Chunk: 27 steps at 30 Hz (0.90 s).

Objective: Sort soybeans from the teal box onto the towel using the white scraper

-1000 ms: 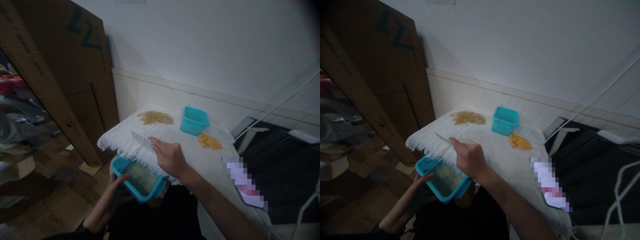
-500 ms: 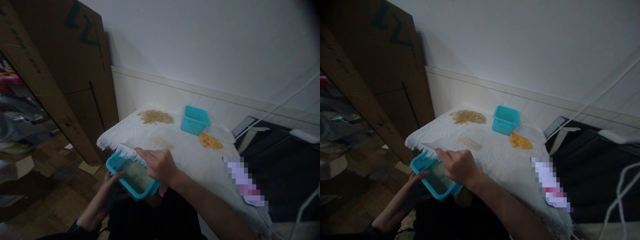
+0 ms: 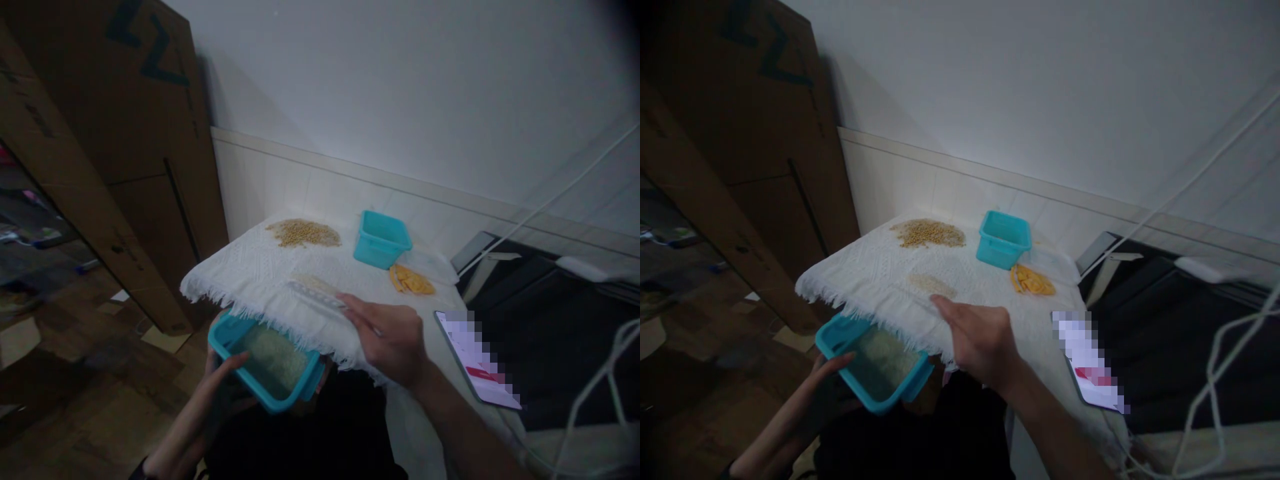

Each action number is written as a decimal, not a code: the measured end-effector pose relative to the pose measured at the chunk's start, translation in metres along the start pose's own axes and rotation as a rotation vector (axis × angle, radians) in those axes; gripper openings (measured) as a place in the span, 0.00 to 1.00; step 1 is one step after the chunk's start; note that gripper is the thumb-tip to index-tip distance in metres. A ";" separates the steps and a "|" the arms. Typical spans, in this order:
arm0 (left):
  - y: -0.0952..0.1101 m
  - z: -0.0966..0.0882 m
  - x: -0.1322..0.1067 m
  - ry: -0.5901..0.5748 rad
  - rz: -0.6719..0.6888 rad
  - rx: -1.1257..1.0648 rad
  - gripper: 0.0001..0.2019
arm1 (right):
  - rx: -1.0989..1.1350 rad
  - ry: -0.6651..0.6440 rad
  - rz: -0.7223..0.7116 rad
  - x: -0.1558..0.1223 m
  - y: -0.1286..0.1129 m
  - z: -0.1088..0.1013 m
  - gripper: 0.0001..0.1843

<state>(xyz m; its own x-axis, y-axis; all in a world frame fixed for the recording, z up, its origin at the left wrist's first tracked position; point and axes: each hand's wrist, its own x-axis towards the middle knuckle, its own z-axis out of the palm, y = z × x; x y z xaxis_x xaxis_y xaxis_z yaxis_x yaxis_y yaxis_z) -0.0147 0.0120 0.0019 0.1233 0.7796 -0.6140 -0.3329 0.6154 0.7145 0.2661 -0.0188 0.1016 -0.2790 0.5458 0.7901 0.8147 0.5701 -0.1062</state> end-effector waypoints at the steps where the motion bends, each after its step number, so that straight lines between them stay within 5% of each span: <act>1: -0.004 -0.001 0.002 -0.002 -0.007 -0.007 0.41 | -0.042 0.023 0.046 -0.005 0.011 -0.011 0.17; 6: -0.023 -0.003 0.010 0.008 -0.012 -0.021 0.41 | -0.116 0.039 0.226 -0.033 0.057 -0.047 0.12; 10: -0.002 0.012 0.027 0.046 0.022 -0.036 0.30 | -0.107 0.001 0.271 -0.045 0.068 -0.052 0.12; 14: 0.028 0.027 0.041 0.072 0.031 -0.011 0.25 | -0.057 -0.022 0.298 -0.043 0.069 -0.045 0.13; 21: -0.022 0.007 0.008 0.042 -0.059 0.008 0.40 | 0.016 -0.050 0.327 -0.028 0.071 -0.022 0.14; 27: -0.018 0.006 0.008 0.028 -0.051 0.008 0.41 | 0.063 -0.094 0.322 -0.003 0.069 0.005 0.17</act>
<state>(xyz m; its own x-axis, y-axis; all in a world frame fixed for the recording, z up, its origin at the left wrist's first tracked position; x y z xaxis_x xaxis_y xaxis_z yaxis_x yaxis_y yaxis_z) -0.0018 0.0082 -0.0141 0.1137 0.7440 -0.6585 -0.3191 0.6550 0.6850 0.3201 0.0220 0.0893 -0.0605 0.7563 0.6514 0.8365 0.3945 -0.3803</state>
